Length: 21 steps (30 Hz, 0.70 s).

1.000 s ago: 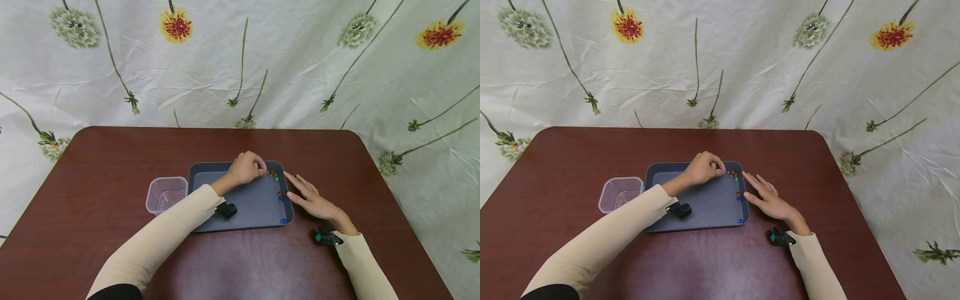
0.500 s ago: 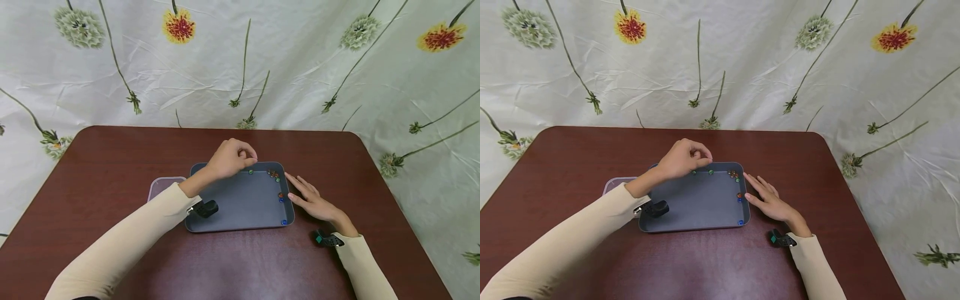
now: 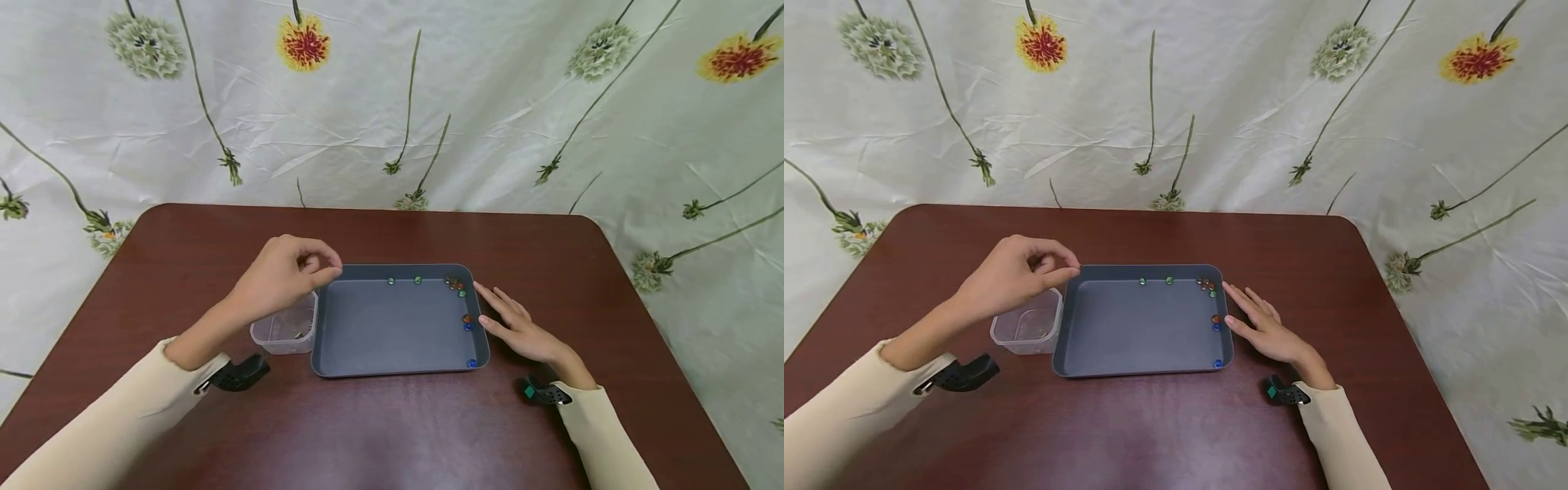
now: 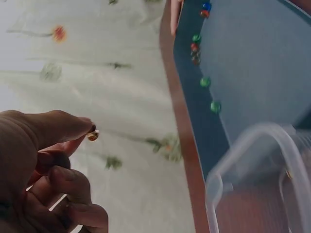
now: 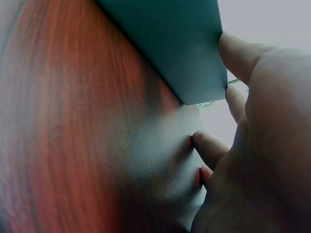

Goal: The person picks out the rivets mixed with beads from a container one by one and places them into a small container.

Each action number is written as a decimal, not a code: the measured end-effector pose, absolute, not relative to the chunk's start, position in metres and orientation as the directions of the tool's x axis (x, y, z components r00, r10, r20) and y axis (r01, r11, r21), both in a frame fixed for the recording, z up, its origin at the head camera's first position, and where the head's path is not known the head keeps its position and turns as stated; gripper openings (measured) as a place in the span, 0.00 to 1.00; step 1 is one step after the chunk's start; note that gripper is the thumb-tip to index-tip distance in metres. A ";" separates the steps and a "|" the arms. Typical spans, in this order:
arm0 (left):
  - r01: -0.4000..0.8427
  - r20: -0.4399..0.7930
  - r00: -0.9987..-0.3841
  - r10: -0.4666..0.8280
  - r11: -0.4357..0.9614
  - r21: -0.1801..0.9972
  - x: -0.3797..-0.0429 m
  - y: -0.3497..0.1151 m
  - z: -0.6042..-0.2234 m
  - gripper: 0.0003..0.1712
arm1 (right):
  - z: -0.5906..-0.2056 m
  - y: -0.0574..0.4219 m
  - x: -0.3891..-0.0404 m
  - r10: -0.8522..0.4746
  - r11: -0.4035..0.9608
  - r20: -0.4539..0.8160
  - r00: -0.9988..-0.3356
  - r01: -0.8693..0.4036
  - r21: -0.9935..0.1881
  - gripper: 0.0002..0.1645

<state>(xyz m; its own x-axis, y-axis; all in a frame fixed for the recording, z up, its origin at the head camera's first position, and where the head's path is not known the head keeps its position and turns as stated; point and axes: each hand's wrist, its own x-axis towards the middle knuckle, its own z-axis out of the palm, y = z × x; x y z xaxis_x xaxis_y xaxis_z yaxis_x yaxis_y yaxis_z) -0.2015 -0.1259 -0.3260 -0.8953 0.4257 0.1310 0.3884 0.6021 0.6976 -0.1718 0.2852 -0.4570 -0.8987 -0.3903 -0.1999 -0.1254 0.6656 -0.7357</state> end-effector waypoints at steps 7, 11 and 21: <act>0.332 0.078 -0.924 0.374 0.685 0.649 -0.179 -0.158 -0.335 0.02 | -0.458 0.287 -0.171 -0.395 0.657 -0.191 -0.898 -0.132 -0.742 0.39; 0.308 0.059 -0.932 0.356 0.700 0.644 -0.175 -0.170 -0.349 0.02 | -0.458 0.288 -0.172 -0.389 0.656 -0.191 -0.901 -0.126 -0.744 0.39; 0.358 0.138 -0.930 0.341 0.753 0.551 -0.169 -0.181 -0.365 0.07 | -0.456 0.294 -0.168 -0.370 0.643 -0.127 -0.920 -0.155 -0.750 0.38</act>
